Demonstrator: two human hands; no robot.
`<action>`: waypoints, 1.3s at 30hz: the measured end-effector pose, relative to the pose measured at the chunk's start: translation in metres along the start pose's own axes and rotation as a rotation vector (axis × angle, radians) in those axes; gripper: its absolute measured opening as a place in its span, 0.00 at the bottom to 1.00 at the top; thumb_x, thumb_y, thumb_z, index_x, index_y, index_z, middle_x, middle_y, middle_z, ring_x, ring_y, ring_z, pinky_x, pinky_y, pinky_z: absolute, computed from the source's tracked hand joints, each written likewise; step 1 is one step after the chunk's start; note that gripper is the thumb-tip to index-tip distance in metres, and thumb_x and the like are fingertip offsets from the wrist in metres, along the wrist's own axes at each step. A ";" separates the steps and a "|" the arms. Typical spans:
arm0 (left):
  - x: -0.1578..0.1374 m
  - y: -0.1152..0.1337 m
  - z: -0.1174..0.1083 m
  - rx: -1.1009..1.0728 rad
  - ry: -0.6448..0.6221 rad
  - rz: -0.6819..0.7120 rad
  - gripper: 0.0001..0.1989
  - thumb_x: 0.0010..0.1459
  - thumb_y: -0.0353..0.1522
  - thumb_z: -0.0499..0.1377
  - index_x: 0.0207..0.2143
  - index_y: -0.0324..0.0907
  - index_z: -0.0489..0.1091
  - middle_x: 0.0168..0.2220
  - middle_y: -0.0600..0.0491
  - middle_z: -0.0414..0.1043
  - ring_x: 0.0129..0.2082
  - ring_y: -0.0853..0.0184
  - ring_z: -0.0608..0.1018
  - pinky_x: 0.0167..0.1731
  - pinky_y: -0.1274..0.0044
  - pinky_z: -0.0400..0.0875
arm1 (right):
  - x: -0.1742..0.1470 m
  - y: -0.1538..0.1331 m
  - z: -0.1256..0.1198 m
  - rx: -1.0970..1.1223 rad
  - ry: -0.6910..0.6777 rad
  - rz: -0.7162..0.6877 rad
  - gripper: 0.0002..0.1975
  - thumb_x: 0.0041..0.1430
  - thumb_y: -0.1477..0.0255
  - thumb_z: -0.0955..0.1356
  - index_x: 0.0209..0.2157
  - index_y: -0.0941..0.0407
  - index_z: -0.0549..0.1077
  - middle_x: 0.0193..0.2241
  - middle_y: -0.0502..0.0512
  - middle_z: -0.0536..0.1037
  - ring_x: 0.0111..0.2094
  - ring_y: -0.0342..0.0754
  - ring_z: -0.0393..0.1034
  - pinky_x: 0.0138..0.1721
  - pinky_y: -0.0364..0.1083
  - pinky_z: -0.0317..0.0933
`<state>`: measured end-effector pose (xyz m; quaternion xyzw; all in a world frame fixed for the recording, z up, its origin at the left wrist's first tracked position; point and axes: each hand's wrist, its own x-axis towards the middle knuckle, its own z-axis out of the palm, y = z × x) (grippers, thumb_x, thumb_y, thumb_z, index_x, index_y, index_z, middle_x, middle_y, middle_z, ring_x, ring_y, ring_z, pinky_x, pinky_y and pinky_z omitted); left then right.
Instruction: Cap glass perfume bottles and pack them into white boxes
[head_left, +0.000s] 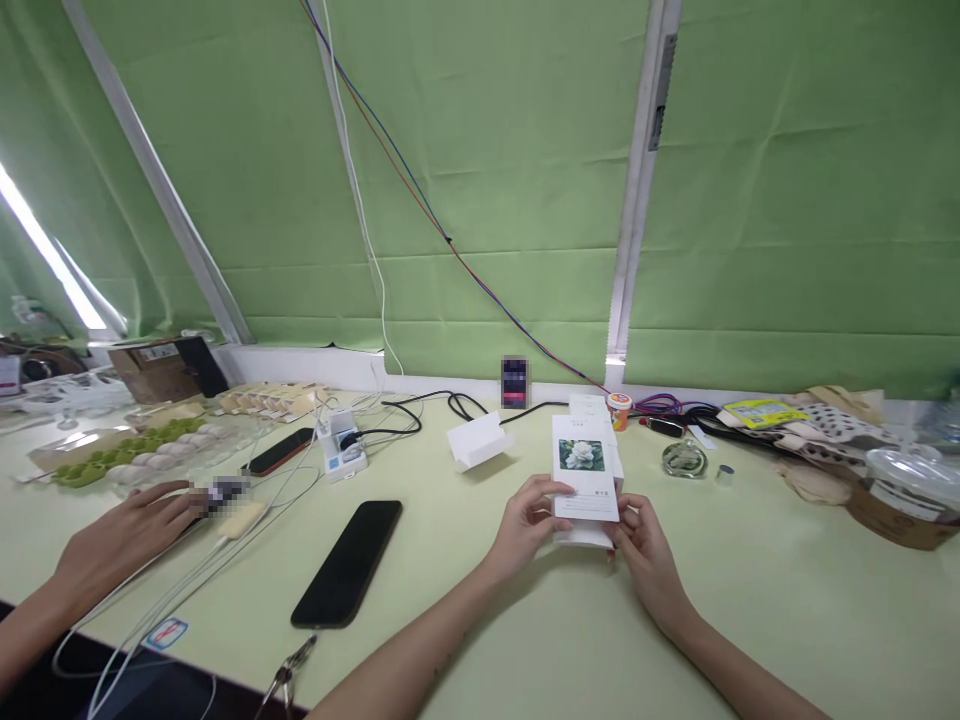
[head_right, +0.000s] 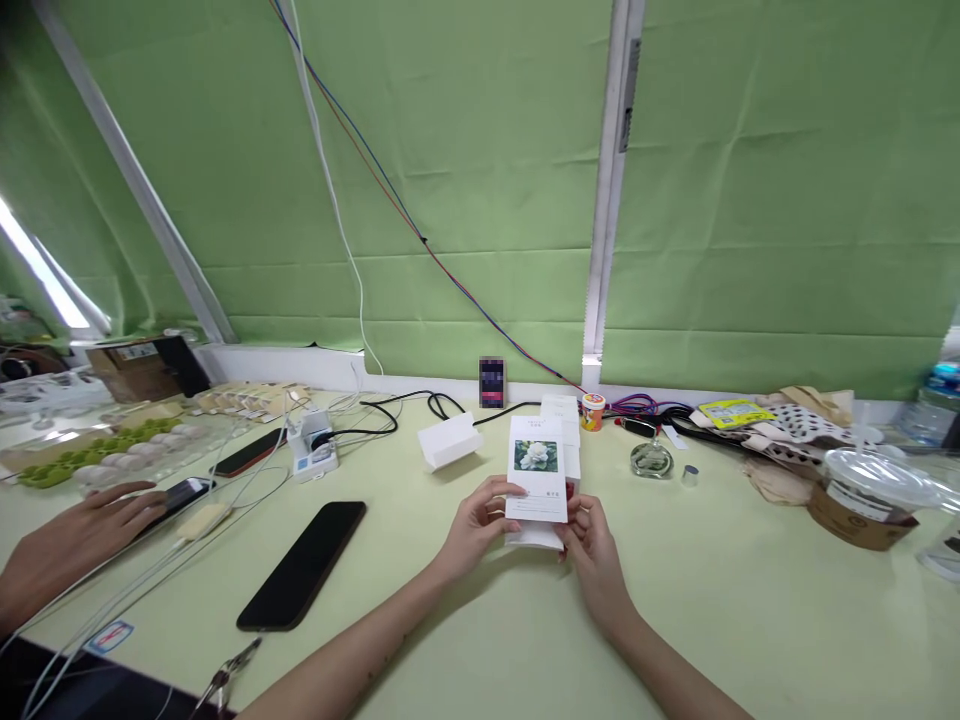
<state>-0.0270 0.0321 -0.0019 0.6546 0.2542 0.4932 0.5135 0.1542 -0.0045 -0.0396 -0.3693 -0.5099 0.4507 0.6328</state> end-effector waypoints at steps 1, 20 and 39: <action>0.000 0.001 0.000 -0.005 -0.003 -0.002 0.15 0.47 0.30 0.66 0.41 0.45 0.75 0.47 0.49 0.65 0.39 0.64 0.74 0.36 0.76 0.70 | 0.000 0.000 0.001 0.000 -0.001 -0.004 0.14 0.57 0.60 0.69 0.38 0.50 0.61 0.33 0.52 0.74 0.27 0.46 0.66 0.22 0.43 0.62; 0.002 0.003 -0.002 0.016 -0.003 0.012 0.14 0.50 0.31 0.64 0.42 0.44 0.73 0.50 0.49 0.63 0.41 0.63 0.74 0.33 0.78 0.72 | -0.002 -0.009 0.008 -0.017 -0.050 0.005 0.13 0.58 0.59 0.67 0.37 0.50 0.61 0.30 0.48 0.75 0.24 0.43 0.65 0.24 0.42 0.61; 0.006 0.004 -0.008 0.076 0.005 0.005 0.17 0.49 0.33 0.64 0.43 0.44 0.71 0.49 0.49 0.66 0.40 0.64 0.75 0.33 0.77 0.73 | -0.003 -0.009 0.006 -0.027 -0.125 0.002 0.17 0.54 0.62 0.71 0.39 0.50 0.60 0.33 0.50 0.72 0.31 0.45 0.67 0.25 0.41 0.58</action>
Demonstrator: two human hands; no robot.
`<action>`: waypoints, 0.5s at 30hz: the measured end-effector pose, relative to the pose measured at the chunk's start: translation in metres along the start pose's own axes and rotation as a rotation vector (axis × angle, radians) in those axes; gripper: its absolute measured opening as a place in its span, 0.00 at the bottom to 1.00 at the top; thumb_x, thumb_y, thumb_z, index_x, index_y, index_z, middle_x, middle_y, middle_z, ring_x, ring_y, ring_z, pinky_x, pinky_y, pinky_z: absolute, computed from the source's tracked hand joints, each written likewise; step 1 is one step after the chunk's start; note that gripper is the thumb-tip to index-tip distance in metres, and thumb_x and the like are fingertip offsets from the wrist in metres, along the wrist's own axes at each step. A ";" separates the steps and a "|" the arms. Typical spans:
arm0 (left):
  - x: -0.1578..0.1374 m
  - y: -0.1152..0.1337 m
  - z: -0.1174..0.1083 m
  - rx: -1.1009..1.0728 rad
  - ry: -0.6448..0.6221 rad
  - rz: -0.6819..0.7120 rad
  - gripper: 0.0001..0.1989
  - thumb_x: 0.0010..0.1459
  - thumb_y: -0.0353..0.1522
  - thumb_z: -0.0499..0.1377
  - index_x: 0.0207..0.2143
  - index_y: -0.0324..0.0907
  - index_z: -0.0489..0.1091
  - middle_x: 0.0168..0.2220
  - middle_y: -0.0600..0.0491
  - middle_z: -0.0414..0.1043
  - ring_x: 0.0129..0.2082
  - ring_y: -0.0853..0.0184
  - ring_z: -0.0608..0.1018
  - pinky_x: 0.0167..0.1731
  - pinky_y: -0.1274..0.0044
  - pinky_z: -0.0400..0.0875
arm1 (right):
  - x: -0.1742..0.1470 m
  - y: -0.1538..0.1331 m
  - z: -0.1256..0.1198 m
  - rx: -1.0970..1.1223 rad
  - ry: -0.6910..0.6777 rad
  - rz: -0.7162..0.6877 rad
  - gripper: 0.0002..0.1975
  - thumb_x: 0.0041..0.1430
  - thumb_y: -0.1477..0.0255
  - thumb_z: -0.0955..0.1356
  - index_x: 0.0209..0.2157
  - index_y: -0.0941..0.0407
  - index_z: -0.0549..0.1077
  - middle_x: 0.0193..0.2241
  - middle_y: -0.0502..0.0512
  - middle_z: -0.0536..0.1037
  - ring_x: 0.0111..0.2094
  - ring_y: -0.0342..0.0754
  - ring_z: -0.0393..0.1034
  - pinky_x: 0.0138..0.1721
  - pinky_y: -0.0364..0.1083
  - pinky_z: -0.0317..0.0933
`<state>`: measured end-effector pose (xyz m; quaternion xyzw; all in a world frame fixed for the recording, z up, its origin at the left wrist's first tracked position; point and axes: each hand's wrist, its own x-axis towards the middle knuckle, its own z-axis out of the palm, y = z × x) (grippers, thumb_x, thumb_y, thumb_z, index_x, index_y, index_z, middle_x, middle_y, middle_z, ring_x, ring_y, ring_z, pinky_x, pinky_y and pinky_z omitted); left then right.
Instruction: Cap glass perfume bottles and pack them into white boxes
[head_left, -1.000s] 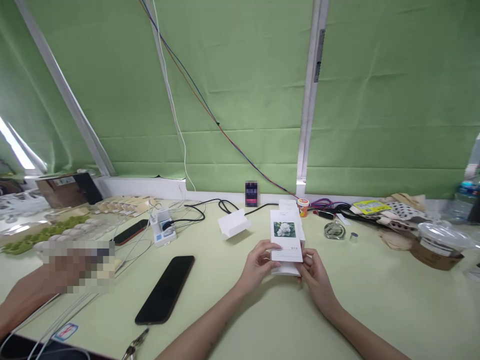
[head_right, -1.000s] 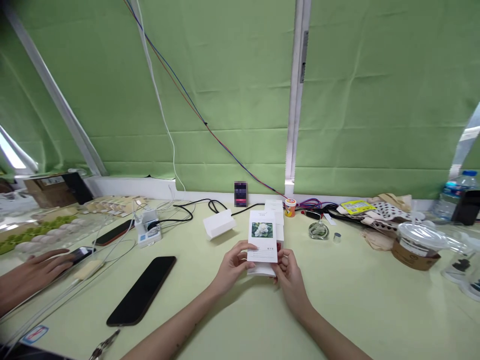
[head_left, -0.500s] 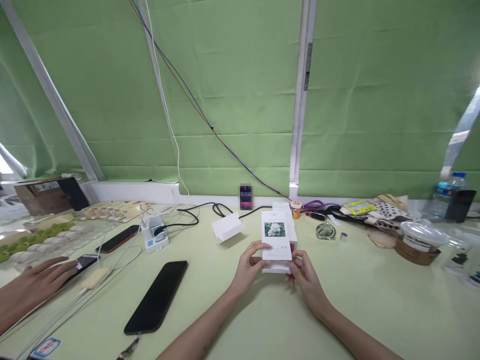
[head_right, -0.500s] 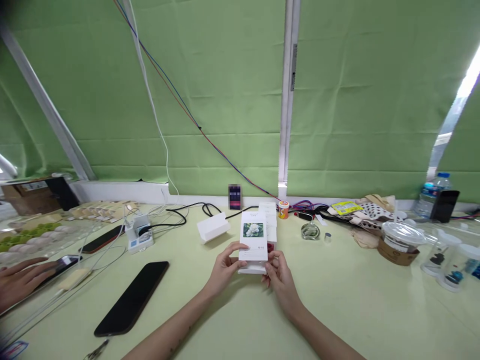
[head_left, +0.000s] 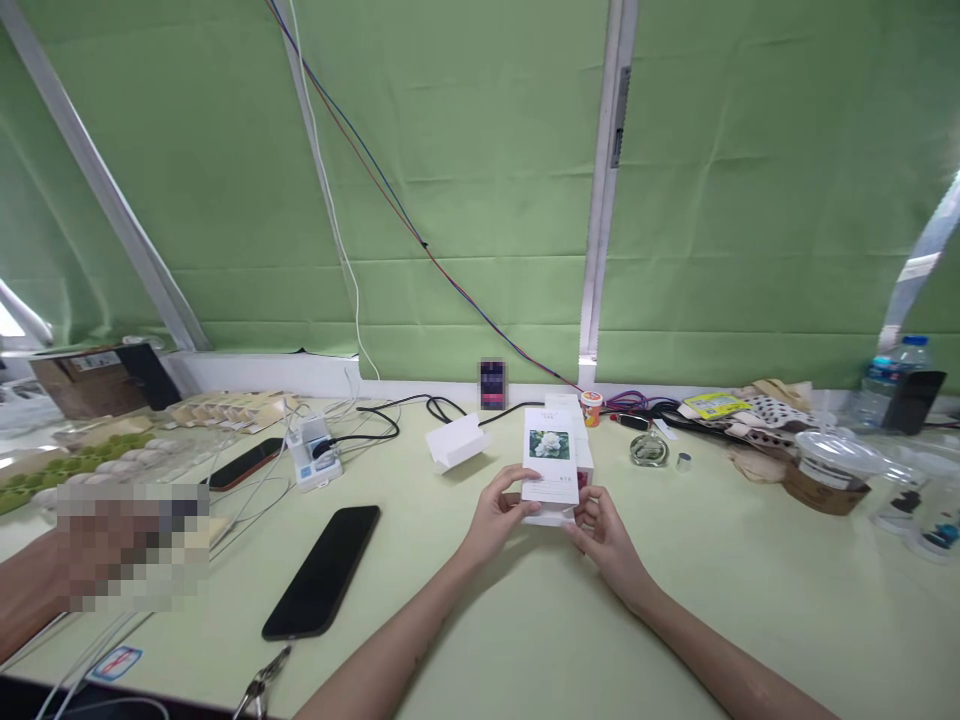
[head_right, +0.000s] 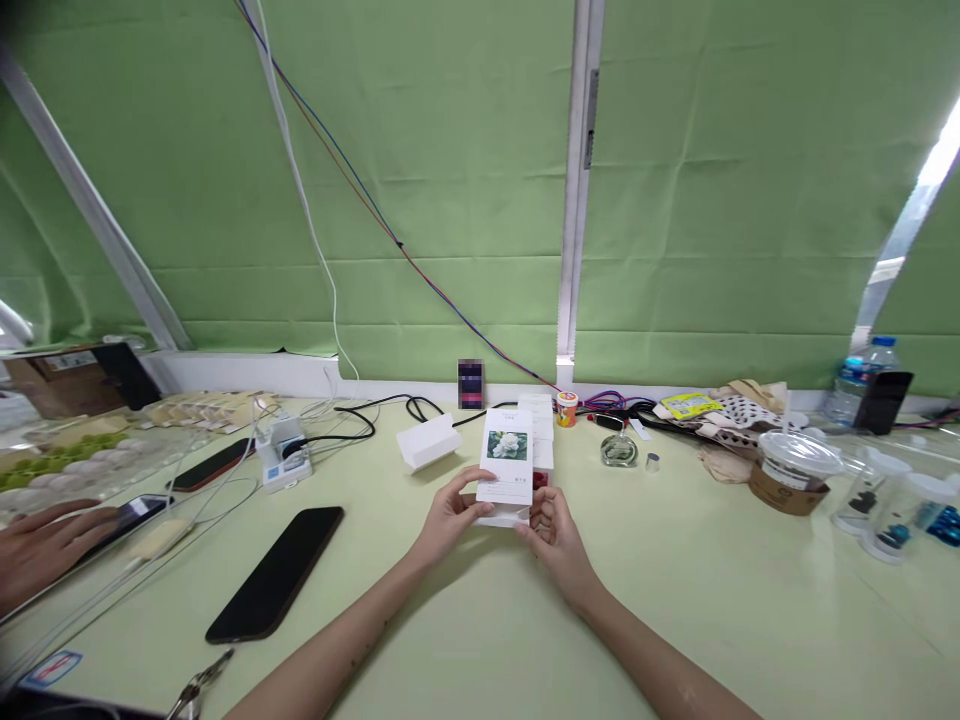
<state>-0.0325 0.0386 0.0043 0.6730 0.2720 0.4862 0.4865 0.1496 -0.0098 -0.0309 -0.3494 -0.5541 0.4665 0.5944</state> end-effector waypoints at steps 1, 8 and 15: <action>0.000 0.000 0.000 -0.005 -0.004 0.000 0.17 0.49 0.34 0.65 0.43 0.44 0.71 0.49 0.49 0.66 0.40 0.63 0.75 0.33 0.77 0.73 | 0.000 0.001 0.000 -0.002 0.002 0.001 0.17 0.55 0.62 0.71 0.39 0.50 0.60 0.32 0.49 0.72 0.30 0.45 0.66 0.24 0.41 0.58; 0.000 -0.001 -0.001 -0.052 -0.040 0.000 0.17 0.50 0.36 0.65 0.43 0.43 0.71 0.51 0.47 0.65 0.40 0.63 0.76 0.34 0.76 0.73 | -0.002 0.000 0.002 -0.002 0.010 -0.005 0.23 0.56 0.61 0.70 0.48 0.48 0.56 0.41 0.53 0.74 0.31 0.46 0.69 0.29 0.44 0.63; -0.002 0.005 -0.005 0.030 -0.075 0.080 0.17 0.56 0.41 0.60 0.45 0.43 0.73 0.50 0.46 0.66 0.47 0.57 0.72 0.38 0.75 0.72 | -0.004 -0.005 0.004 0.073 0.002 -0.031 0.27 0.57 0.63 0.69 0.53 0.48 0.54 0.47 0.56 0.73 0.46 0.52 0.70 0.45 0.51 0.64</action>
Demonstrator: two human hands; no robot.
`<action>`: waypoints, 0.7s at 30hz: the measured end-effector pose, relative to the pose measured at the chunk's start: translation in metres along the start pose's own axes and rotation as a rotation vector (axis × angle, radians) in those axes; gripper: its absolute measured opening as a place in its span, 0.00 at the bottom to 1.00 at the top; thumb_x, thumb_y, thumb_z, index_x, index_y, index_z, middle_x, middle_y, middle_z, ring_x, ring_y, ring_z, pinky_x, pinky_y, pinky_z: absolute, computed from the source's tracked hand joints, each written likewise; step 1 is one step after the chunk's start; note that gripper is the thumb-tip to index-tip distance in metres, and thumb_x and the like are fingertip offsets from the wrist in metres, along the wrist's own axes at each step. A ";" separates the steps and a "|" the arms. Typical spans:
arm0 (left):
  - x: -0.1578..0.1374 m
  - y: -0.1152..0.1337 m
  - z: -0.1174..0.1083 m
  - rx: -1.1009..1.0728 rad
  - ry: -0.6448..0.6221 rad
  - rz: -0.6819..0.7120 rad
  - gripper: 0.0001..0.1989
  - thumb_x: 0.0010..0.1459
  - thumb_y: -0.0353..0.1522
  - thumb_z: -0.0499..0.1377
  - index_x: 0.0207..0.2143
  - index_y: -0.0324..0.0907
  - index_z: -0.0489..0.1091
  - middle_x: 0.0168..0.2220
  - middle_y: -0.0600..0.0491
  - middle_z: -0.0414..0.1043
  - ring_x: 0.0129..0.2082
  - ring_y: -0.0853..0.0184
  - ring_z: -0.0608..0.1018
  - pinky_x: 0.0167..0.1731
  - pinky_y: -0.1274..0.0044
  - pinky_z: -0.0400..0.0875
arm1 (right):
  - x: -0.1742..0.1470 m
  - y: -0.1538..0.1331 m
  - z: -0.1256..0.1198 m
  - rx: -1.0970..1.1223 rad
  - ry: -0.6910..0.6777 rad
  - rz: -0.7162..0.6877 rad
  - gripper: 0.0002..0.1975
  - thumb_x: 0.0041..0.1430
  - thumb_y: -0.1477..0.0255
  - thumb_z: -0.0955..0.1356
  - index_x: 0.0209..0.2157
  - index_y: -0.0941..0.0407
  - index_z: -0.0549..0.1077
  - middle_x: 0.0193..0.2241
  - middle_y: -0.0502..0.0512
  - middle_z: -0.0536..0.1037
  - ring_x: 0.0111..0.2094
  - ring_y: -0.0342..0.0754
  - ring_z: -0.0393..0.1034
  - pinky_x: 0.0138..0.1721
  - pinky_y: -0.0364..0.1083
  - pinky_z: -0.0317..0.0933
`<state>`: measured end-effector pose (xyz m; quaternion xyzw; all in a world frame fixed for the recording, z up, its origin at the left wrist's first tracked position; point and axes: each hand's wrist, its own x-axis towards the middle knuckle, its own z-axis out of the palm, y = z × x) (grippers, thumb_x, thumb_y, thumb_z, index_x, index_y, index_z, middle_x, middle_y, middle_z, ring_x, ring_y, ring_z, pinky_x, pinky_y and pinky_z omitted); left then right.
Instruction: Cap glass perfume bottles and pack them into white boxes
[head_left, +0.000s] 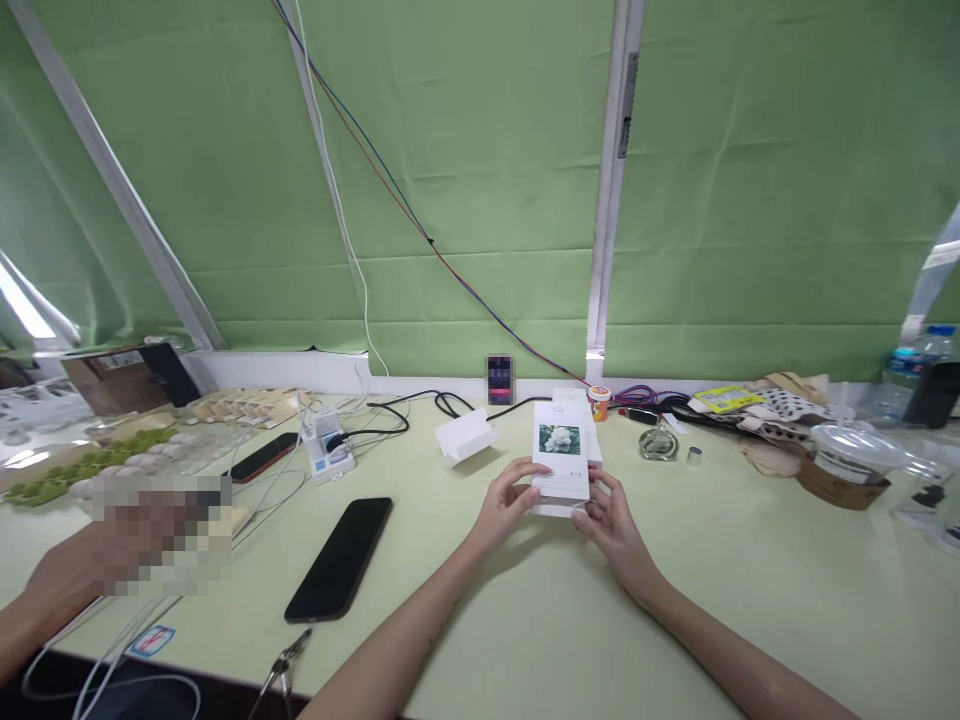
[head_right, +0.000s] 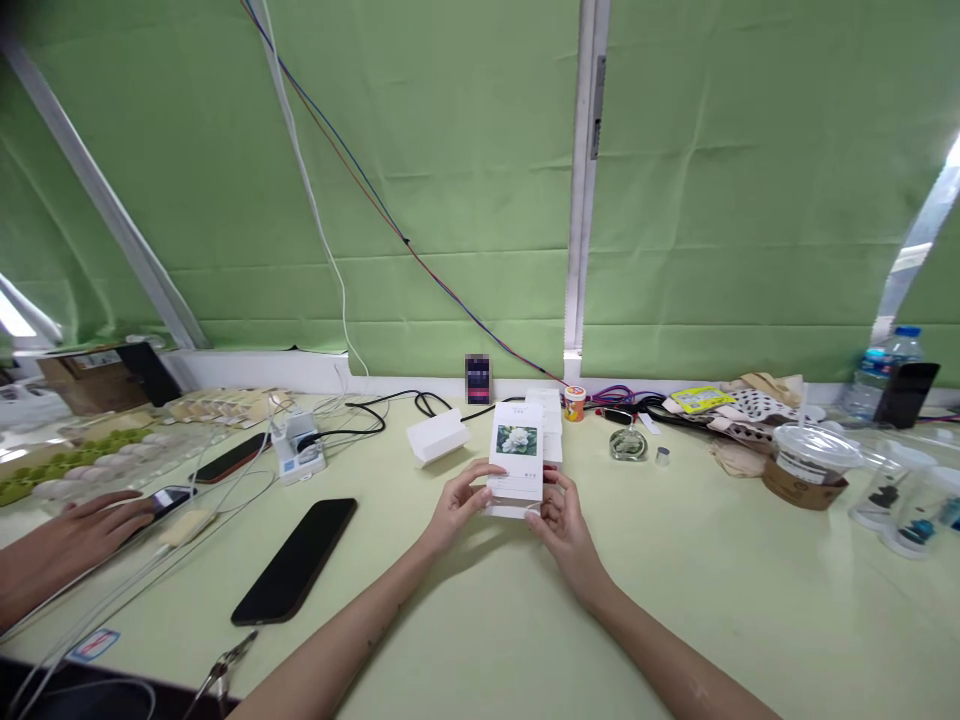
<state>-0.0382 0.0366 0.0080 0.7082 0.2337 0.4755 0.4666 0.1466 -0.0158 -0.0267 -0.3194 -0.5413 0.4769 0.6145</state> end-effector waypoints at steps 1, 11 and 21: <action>0.000 0.001 0.000 0.007 -0.011 0.008 0.17 0.58 0.42 0.58 0.45 0.43 0.73 0.50 0.45 0.66 0.48 0.57 0.71 0.37 0.75 0.72 | 0.000 0.000 -0.001 -0.002 0.013 -0.001 0.26 0.57 0.62 0.69 0.53 0.48 0.54 0.46 0.56 0.74 0.45 0.52 0.71 0.44 0.51 0.64; 0.000 0.001 0.001 -0.044 -0.028 0.009 0.15 0.59 0.40 0.57 0.45 0.43 0.73 0.50 0.46 0.64 0.47 0.59 0.71 0.34 0.78 0.71 | 0.000 0.000 -0.003 -0.027 0.049 -0.020 0.23 0.58 0.62 0.68 0.51 0.49 0.56 0.43 0.56 0.75 0.34 0.47 0.68 0.34 0.47 0.64; -0.002 -0.002 0.003 -0.099 -0.052 0.001 0.15 0.59 0.40 0.58 0.46 0.44 0.73 0.49 0.46 0.63 0.46 0.58 0.72 0.37 0.74 0.74 | -0.002 0.003 -0.005 -0.100 0.092 -0.023 0.21 0.60 0.61 0.67 0.51 0.48 0.56 0.40 0.53 0.75 0.23 0.42 0.65 0.26 0.44 0.60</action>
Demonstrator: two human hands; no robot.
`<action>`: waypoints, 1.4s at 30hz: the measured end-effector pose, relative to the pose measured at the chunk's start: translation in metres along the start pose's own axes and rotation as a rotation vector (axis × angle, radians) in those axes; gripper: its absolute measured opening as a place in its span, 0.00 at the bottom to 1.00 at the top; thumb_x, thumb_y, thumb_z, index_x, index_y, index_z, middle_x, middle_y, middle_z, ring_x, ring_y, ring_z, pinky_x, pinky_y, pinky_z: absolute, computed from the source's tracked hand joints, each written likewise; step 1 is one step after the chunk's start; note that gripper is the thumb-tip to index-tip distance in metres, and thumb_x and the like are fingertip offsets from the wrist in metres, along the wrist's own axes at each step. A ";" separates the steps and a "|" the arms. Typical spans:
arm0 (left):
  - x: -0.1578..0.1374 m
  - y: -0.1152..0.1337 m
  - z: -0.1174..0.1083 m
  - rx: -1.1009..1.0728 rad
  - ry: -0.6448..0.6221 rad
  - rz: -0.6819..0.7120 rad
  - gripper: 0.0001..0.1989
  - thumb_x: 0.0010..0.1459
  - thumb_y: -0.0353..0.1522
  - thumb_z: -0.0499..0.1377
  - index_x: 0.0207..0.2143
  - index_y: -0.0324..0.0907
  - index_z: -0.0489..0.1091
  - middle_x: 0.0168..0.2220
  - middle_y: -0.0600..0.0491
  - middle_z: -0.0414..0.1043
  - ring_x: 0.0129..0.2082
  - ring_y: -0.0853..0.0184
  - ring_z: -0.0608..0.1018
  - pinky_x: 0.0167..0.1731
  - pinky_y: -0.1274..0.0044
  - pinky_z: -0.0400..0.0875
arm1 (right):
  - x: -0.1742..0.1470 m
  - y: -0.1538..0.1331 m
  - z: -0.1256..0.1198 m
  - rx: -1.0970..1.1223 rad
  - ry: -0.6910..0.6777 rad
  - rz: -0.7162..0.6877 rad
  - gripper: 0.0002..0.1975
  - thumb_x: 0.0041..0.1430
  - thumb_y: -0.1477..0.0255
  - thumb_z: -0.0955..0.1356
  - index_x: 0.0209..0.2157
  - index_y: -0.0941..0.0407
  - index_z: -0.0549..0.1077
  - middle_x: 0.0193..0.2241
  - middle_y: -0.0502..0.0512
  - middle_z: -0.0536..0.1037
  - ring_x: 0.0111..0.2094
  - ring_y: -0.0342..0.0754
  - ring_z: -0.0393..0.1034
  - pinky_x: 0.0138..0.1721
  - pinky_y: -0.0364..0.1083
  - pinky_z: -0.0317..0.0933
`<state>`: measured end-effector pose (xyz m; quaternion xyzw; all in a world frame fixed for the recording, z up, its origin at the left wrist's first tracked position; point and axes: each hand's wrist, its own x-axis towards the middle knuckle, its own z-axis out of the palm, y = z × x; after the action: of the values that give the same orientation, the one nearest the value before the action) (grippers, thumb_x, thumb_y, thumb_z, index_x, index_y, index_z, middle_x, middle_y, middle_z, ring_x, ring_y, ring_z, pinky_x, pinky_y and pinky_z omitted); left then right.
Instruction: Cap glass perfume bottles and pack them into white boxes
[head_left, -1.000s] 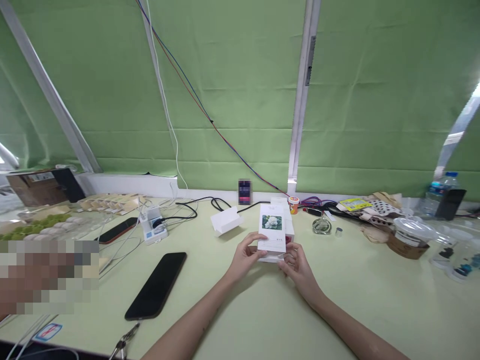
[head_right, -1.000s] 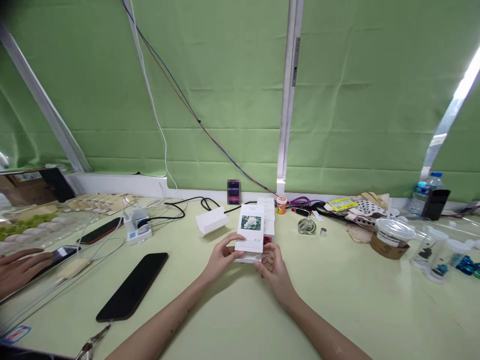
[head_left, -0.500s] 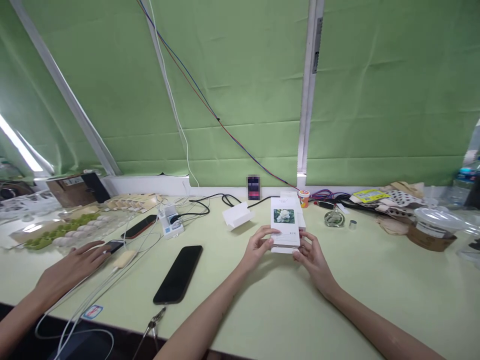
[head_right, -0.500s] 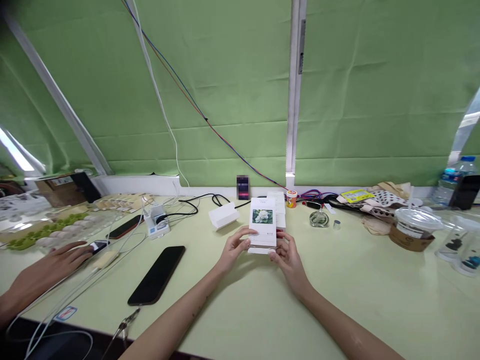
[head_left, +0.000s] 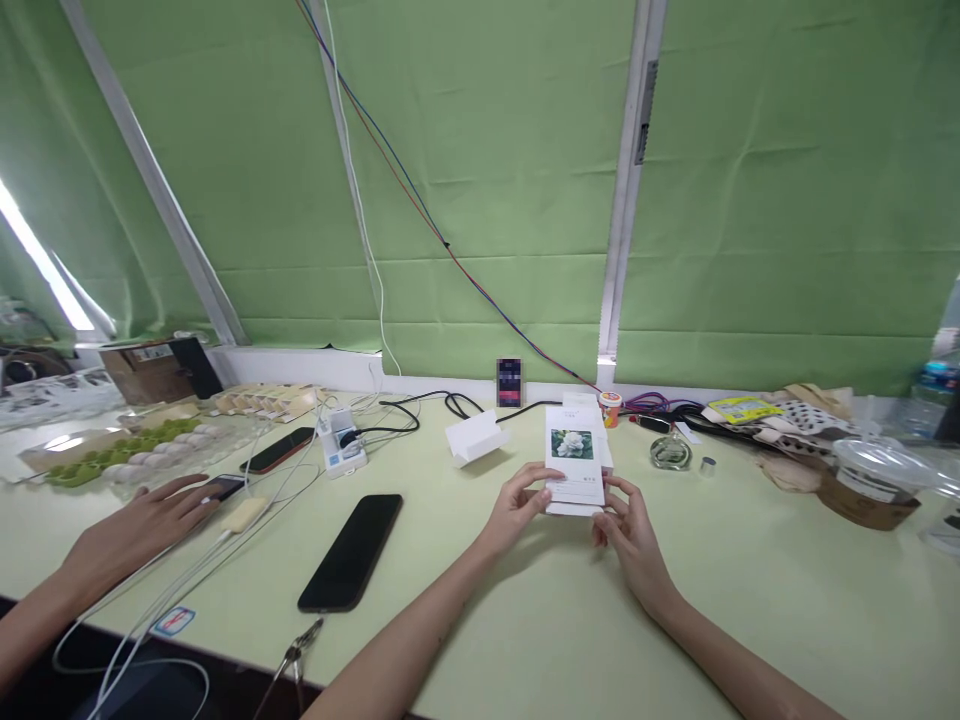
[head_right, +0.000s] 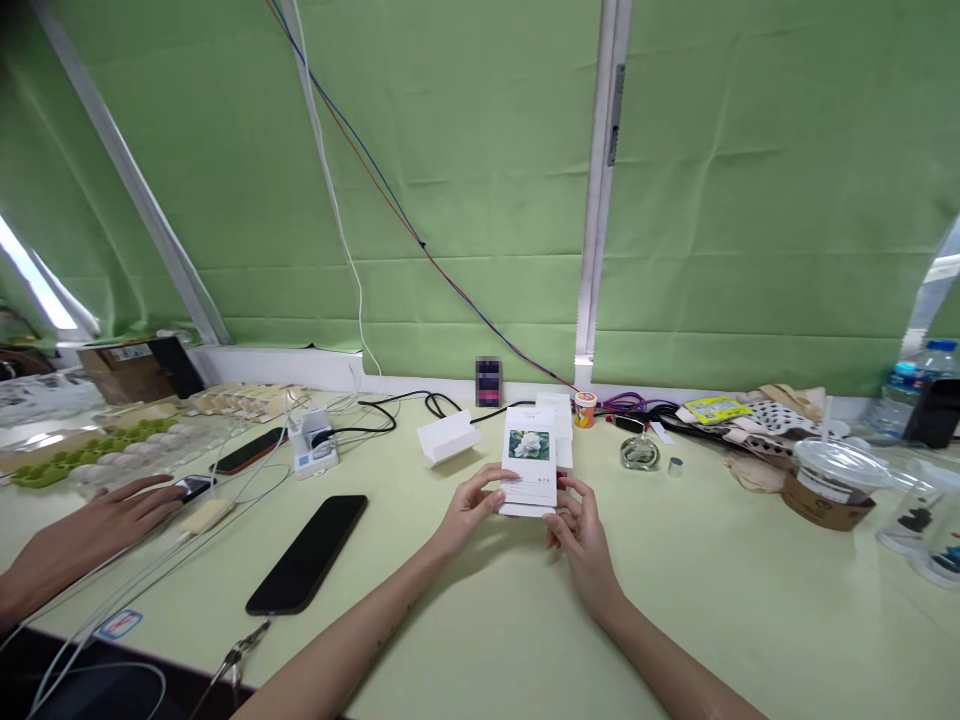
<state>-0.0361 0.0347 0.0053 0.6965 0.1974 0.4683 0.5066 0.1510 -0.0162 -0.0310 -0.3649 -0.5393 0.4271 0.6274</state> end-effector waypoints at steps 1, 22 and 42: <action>0.000 0.000 0.000 -0.013 -0.006 0.000 0.15 0.59 0.40 0.58 0.47 0.44 0.72 0.49 0.46 0.63 0.46 0.59 0.72 0.37 0.74 0.74 | 0.000 0.000 0.000 -0.009 0.011 -0.002 0.21 0.60 0.61 0.66 0.52 0.48 0.56 0.40 0.53 0.75 0.23 0.41 0.64 0.25 0.43 0.60; 0.000 -0.001 0.002 0.016 0.020 -0.049 0.15 0.58 0.40 0.59 0.46 0.44 0.73 0.47 0.47 0.67 0.39 0.64 0.74 0.39 0.75 0.68 | -0.001 0.000 0.000 -0.079 0.112 -0.022 0.16 0.60 0.59 0.65 0.45 0.49 0.58 0.36 0.49 0.73 0.15 0.36 0.61 0.16 0.40 0.58; 0.001 -0.005 0.007 -0.018 0.027 -0.057 0.15 0.53 0.38 0.64 0.42 0.43 0.74 0.47 0.47 0.67 0.39 0.64 0.75 0.38 0.75 0.71 | -0.001 -0.008 0.001 -0.148 0.204 -0.184 0.09 0.62 0.62 0.65 0.31 0.52 0.67 0.38 0.50 0.63 0.28 0.43 0.67 0.28 0.45 0.66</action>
<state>-0.0284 0.0341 0.0009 0.6796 0.2197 0.4647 0.5234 0.1515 -0.0198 -0.0239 -0.4007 -0.5339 0.2874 0.6869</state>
